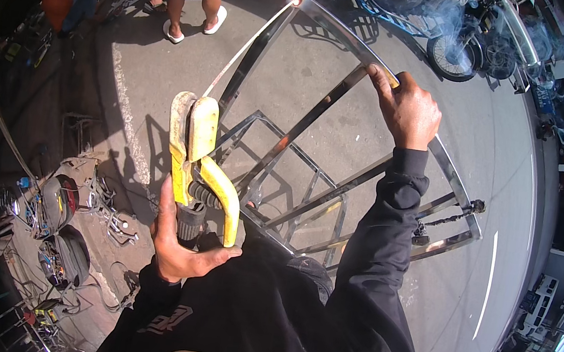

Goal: The person welds joints on a metal frame using a handheld welding torch, then switches to an angle grinder to smooth the welded areas. The person repositions the frame and continues grinding along the joints.

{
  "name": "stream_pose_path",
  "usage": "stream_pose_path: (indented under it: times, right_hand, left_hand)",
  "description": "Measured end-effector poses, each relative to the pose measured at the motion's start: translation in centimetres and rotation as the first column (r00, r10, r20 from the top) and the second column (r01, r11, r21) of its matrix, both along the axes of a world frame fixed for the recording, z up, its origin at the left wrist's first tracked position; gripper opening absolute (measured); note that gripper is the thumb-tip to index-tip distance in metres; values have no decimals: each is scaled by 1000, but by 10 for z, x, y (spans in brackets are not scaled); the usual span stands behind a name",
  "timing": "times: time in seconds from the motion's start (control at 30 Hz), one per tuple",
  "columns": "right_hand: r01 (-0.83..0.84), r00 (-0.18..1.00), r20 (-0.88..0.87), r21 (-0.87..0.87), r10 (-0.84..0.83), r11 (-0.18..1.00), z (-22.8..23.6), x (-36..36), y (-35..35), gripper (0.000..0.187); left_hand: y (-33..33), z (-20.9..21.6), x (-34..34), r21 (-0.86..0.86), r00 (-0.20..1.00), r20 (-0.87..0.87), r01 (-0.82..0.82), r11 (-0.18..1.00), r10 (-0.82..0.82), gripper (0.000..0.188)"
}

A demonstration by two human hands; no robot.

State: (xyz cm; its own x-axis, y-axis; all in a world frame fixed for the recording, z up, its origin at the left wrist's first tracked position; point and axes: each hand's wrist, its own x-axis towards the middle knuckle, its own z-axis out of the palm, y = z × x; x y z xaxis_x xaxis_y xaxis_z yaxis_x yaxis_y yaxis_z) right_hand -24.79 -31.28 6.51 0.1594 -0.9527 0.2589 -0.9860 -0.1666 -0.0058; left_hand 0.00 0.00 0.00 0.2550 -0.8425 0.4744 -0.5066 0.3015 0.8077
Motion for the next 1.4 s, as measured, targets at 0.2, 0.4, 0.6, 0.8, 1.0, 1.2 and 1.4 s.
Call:
stream_pose_path:
  times: [0.2,0.4,0.6,0.8,1.0,1.2,1.4]
  right_hand:
    - [5,1000,11,-2,-5,1000,1,3,-2,83]
    - [1,1000,10,3,-2,1000,-1,3,0,84]
    - [11,1000,-17,21,-11,1000,2,1,1,85]
    - [8,1000,-16,-19,-9,1000,-1,1,1,85]
    - [12,1000,3,17,-12,1000,-1,-2,1,83]
    - [-3,1000,7,-24,3,1000,0,2,3,80]
    - [-9,1000,8,-45,10,999,4,8,11,78]
  left_hand:
    - [-3,-3,3,-13,1000,8,-5,1000,5,126]
    - [1,-2,3,26,1000,4,-1,1000,1,125]
    - [1,-3,1,28,1000,-5,4,1000,-4,126]
    - [0,-3,0,22,1000,-9,11,1000,-11,126]
    - [5,-7,-1,-36,979,-158,124,992,-128,130]
    - [15,-11,6,57,986,-142,92,994,-83,132]
    - [19,-14,10,-17,914,-397,78,997,-78,130]
